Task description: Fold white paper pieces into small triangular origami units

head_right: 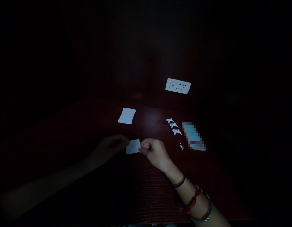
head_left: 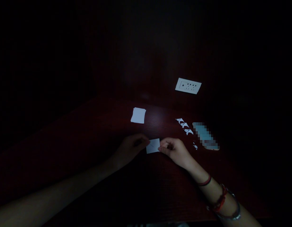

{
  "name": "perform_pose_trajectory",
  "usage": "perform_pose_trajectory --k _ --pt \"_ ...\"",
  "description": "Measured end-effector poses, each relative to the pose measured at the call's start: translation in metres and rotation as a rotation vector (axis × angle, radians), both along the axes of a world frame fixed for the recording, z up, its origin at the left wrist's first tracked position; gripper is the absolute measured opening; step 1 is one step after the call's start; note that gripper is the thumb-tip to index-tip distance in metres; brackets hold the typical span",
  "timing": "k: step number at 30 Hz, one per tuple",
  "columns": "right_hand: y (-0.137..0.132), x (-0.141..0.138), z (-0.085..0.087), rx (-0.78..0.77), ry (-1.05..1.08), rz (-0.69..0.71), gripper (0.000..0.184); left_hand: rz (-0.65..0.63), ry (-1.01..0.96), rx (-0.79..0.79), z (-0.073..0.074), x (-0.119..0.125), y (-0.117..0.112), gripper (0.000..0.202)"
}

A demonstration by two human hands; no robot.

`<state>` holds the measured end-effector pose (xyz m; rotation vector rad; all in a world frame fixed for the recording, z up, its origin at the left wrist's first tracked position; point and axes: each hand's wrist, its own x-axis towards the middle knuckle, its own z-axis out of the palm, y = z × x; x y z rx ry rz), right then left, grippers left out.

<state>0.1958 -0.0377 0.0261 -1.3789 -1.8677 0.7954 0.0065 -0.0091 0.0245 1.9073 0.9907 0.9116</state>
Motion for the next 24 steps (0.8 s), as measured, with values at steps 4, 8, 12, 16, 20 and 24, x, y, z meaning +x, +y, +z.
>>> perform_pose_trajectory --k 4,8,12,16,20,24 --pt "-0.001 0.002 0.006 0.172 -0.063 -0.083 0.008 0.001 0.042 0.011 -0.001 -0.001 0.003 0.014" --pt "-0.004 0.003 0.013 0.268 -0.168 -0.036 0.010 -0.047 0.110 0.050 -0.003 -0.002 0.005 0.012" --pt "-0.007 0.002 0.018 0.257 -0.238 0.072 0.010 -0.054 0.182 0.209 -0.002 -0.004 0.003 0.009" --pt "-0.007 0.000 0.019 0.302 -0.316 0.112 0.009 -0.092 0.281 0.355 -0.001 -0.002 -0.001 0.014" --pt "-0.005 -0.002 0.016 0.399 -0.377 0.091 0.009 -0.075 0.370 0.476 -0.003 0.001 -0.005 0.014" --pt "-0.005 -0.007 0.012 0.452 -0.401 0.077 0.011 -0.067 0.356 0.528 -0.001 0.001 -0.008 0.010"
